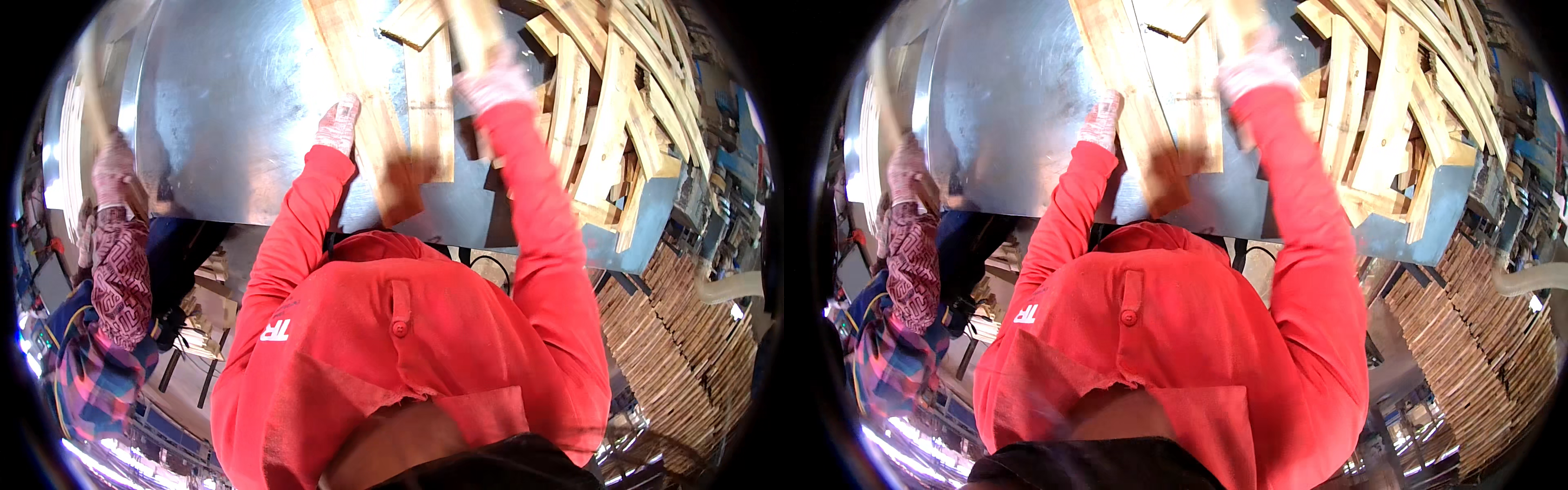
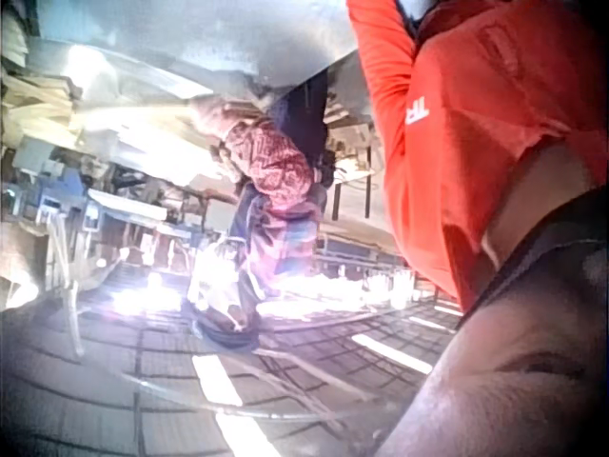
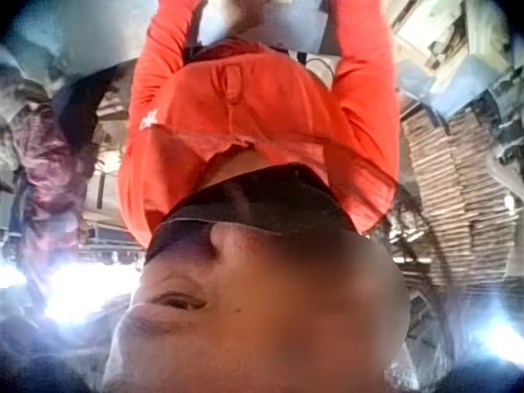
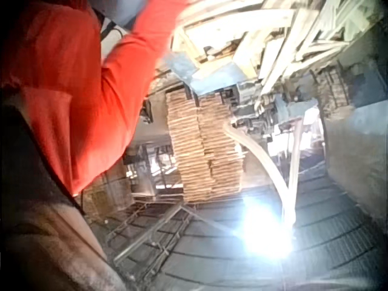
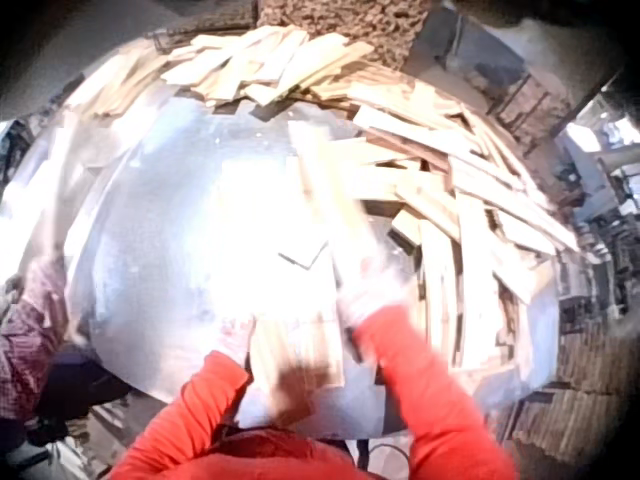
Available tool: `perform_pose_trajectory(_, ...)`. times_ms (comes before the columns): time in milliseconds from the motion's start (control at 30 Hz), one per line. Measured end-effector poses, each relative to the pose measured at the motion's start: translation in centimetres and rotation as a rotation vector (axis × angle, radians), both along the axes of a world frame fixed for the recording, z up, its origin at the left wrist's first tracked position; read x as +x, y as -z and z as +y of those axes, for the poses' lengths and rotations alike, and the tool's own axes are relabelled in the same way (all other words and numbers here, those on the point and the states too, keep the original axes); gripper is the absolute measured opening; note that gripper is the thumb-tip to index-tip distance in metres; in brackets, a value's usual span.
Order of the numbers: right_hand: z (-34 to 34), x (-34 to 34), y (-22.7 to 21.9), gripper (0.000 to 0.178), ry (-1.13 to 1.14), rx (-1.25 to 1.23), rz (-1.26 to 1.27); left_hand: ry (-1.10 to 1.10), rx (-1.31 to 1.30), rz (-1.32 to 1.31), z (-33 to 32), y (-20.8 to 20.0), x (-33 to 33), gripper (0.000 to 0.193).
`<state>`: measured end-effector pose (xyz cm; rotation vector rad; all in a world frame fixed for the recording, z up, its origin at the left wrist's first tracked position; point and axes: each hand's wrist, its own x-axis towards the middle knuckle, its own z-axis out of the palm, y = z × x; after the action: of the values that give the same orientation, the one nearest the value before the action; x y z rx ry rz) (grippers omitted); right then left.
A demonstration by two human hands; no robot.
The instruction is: The person sorts wooden planks on a metal table, picking them up from a disorganized pile and stacking them neatly. They handle the wood by hand, aligning the pieces into a growing stack on the left side of the table.
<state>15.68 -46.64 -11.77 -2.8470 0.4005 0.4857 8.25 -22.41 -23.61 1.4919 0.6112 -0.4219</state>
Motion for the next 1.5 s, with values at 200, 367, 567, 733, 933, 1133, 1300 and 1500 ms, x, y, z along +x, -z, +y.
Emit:
perform_pose_trajectory(200,8.3,-6.2,3.2,0.103,-0.032,0.138,-0.083,0.015,-0.019,-0.066,-0.7,-0.5,0.0,0.051)
perform_pose_trajectory(367,8.9,-2.9,5.9,0.103,0.083,0.059,-0.100,0.006,0.211,-0.011,5.5,-7.7,1.0,0.056)
perform_pose_trajectory(567,11.7,-5.7,9.2,0.096,0.313,0.945,-0.202,0.208,0.884,0.085,8.8,-13.0,0.7,0.059)
perform_pose_trajectory(733,12.6,-7.5,8.7,0.070,0.482,1.927,0.032,0.255,0.885,-0.115,7.9,-9.0,-0.9,0.080)
perform_pose_trajectory(933,15.6,-8.6,0.6,0.059,0.426,1.983,0.098,0.306,0.793,-0.159,9.4,-9.8,-1.1,0.092)
perform_pose_trajectory(1133,18.9,-2.4,-6.2,0.073,-0.181,1.374,-0.297,0.184,-0.552,-0.483,7.4,-15.7,-3.2,0.069)
perform_pose_trajectory(1300,11.3,15.6,-3.3,0.098,-0.675,-0.018,-0.629,-0.014,0.430,-0.317,16.4,-13.8,-0.9,0.032)
perform_pose_trajectory(1500,4.9,24.0,-1.0,0.075,-0.656,-0.266,0.089,0.097,0.737,0.006,36.3,-9.4,-2.9,0.044)
